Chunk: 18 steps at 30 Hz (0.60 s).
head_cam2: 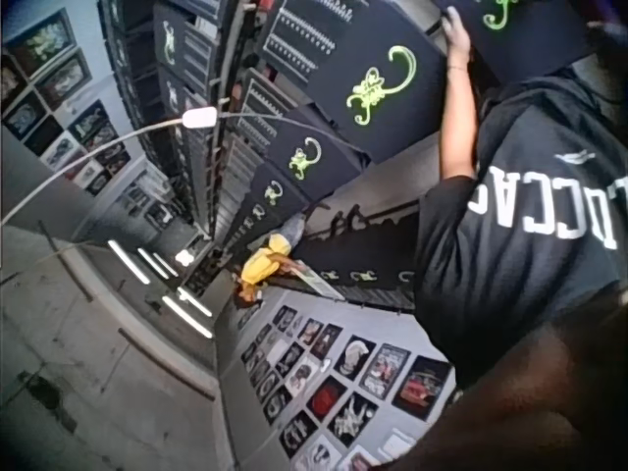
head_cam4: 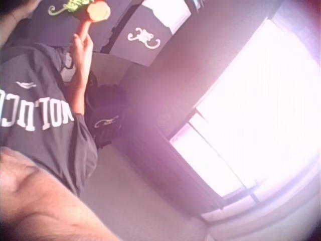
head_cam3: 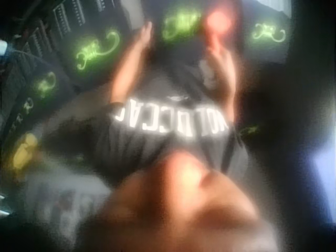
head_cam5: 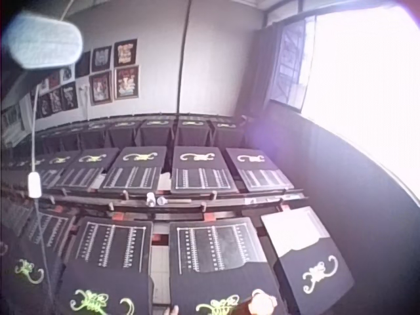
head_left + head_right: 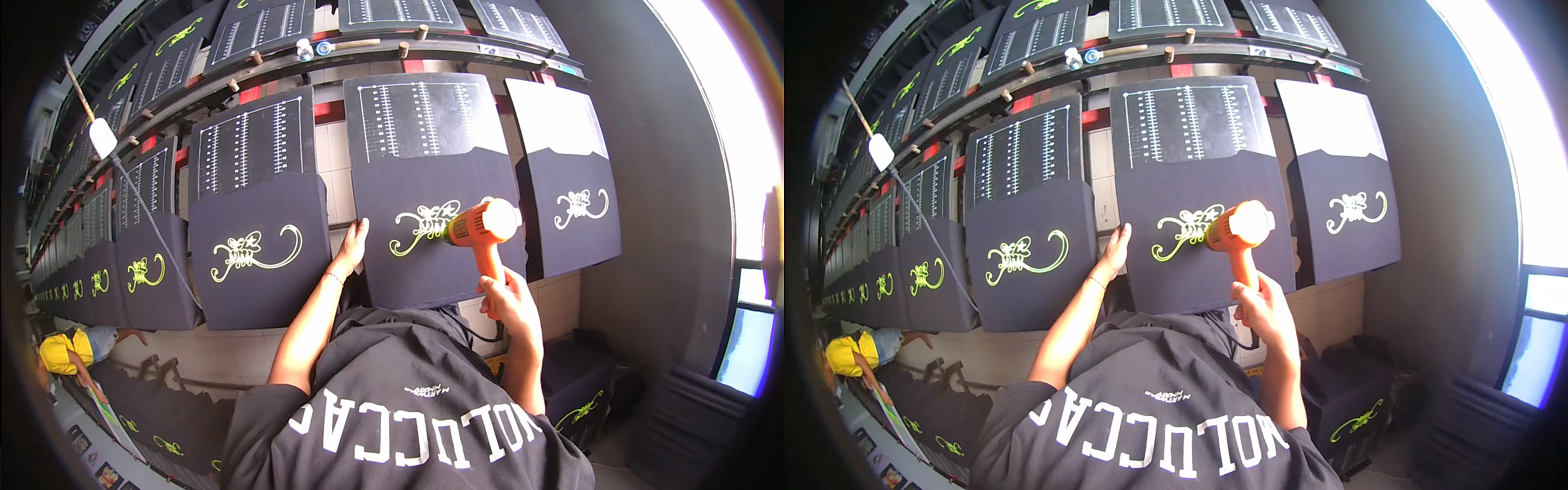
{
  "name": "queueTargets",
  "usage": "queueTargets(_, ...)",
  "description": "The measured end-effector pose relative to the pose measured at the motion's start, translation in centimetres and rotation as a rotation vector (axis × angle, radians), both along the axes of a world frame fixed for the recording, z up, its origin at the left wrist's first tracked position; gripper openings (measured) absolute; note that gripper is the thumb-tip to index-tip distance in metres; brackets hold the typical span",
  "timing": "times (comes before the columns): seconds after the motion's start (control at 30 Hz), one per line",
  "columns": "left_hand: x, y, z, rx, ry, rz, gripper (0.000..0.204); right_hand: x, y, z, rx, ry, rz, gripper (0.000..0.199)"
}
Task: The person uses a handheld heat gun to dry a yellow scorpion design printed on several black t-shirts mounted on screen-printing platens.
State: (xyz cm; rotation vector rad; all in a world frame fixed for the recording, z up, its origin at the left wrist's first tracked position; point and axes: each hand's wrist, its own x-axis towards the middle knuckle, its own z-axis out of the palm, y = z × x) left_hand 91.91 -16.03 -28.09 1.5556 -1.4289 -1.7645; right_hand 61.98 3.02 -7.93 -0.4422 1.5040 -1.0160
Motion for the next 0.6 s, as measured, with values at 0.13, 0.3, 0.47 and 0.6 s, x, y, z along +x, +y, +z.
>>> queueTargets(0.13, 0.8, 0.6, 0.4, 0.032, -0.062, -0.013, 0.082, -0.7, -0.8, -1.2, -0.054, -0.018, 0.020, 0.020)
queueTargets(0.3, 2.0, 2.0, 0.5, 0.043, -0.177, -0.005, 0.084, -0.7, -1.8, 0.3, -0.020, -0.048, 0.108, 0.023)
queueTargets(0.47, 0.9, 3.2, 4.2, 0.091, -0.233, 0.048, 0.083, -0.1, -1.2, 0.7, -0.012, -0.027, 0.133, 0.024)
queueTargets(0.6, 1.6, 2.6, 4.4, 0.100, -0.222, -0.022, 0.082, 1.2, -0.7, 0.7, -0.023, 0.012, 0.099, 0.024)
